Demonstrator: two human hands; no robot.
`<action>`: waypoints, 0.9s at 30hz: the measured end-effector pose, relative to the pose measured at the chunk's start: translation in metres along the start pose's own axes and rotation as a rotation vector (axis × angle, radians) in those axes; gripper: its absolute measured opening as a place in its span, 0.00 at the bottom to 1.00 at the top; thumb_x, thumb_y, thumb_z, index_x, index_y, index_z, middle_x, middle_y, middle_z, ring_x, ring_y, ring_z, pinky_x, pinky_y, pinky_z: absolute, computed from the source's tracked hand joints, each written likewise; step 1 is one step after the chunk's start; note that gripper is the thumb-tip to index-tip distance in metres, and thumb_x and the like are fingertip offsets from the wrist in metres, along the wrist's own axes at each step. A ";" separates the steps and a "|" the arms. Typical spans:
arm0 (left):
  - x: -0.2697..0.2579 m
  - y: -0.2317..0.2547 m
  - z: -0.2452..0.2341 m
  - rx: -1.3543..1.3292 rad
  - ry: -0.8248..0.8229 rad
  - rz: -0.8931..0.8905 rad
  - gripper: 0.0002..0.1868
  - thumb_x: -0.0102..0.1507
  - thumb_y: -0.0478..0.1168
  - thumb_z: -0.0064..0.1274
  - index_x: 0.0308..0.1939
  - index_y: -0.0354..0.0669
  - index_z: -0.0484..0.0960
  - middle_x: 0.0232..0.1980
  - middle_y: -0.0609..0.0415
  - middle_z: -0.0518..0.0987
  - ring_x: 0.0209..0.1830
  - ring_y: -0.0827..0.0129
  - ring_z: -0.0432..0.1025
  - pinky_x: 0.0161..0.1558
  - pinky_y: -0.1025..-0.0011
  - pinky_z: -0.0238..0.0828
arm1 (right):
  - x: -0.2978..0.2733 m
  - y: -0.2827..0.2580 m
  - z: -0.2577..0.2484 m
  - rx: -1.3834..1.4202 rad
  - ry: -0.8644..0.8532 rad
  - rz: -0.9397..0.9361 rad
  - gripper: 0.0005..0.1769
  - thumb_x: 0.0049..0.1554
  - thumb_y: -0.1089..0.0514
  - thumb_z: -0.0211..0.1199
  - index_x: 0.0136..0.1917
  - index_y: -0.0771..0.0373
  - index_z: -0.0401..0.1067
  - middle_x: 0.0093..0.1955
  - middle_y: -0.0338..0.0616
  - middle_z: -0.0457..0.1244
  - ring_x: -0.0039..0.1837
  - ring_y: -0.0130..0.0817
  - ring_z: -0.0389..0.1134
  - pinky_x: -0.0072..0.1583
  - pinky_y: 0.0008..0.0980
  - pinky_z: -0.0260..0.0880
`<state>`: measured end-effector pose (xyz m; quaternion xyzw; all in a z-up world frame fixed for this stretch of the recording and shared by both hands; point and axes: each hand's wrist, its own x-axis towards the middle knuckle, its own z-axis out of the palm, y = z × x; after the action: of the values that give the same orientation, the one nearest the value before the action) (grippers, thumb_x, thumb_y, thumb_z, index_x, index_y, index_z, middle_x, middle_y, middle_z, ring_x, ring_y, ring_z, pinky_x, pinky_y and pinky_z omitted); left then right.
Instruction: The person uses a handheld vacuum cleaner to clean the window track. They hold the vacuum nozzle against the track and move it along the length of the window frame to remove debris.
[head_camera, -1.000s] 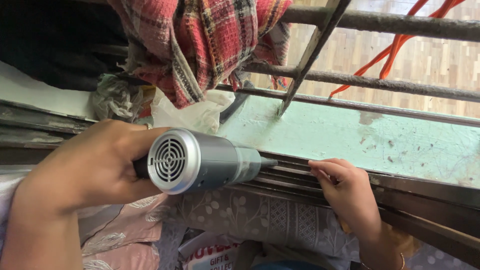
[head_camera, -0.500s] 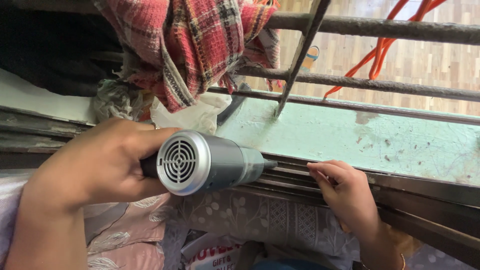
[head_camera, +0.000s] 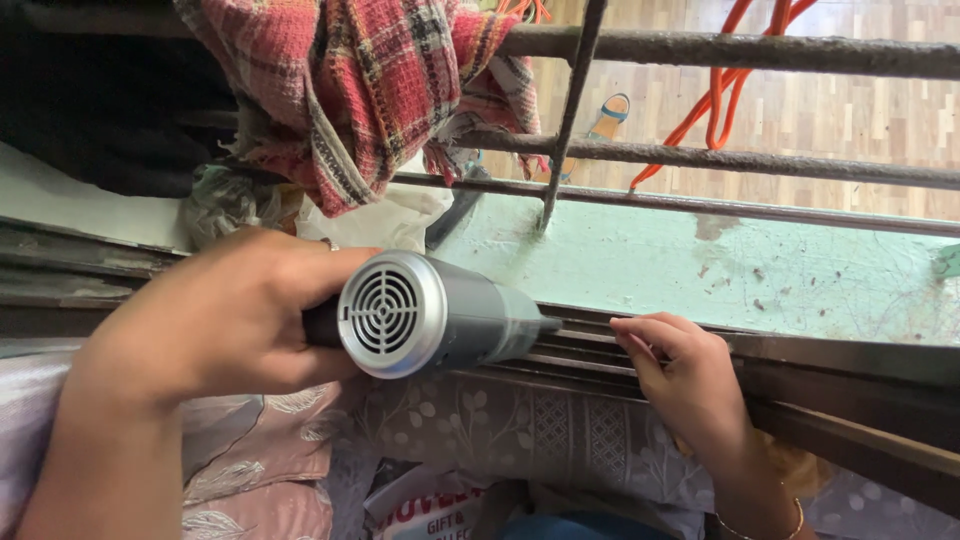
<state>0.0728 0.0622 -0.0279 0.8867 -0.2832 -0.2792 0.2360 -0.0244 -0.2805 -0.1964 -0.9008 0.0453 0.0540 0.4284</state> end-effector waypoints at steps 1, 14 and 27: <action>0.002 0.002 0.001 -0.021 0.024 0.073 0.27 0.46 0.42 0.68 0.51 0.52 0.83 0.33 0.55 0.86 0.26 0.66 0.79 0.30 0.67 0.74 | 0.000 0.001 0.000 0.000 -0.011 0.004 0.10 0.55 0.60 0.66 0.51 0.58 0.81 0.46 0.43 0.73 0.39 0.33 0.72 0.43 0.30 0.70; 0.010 0.034 0.003 0.055 0.061 0.017 0.32 0.45 0.45 0.68 0.55 0.56 0.82 0.33 0.54 0.85 0.25 0.63 0.80 0.29 0.65 0.74 | 0.005 -0.003 0.013 0.083 -0.072 -0.159 0.14 0.56 0.63 0.64 0.57 0.61 0.78 0.51 0.46 0.72 0.51 0.39 0.76 0.51 0.32 0.74; 0.007 0.029 0.000 0.009 0.045 0.056 0.28 0.48 0.48 0.68 0.52 0.52 0.81 0.35 0.55 0.85 0.27 0.64 0.79 0.31 0.66 0.75 | 0.018 0.007 0.038 0.086 -0.117 -0.193 0.12 0.52 0.62 0.69 0.51 0.58 0.81 0.43 0.47 0.72 0.42 0.41 0.75 0.46 0.34 0.74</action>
<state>0.0671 0.0368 -0.0134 0.8855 -0.3038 -0.2512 0.2459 -0.0100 -0.2558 -0.2283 -0.8772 -0.0644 0.0630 0.4716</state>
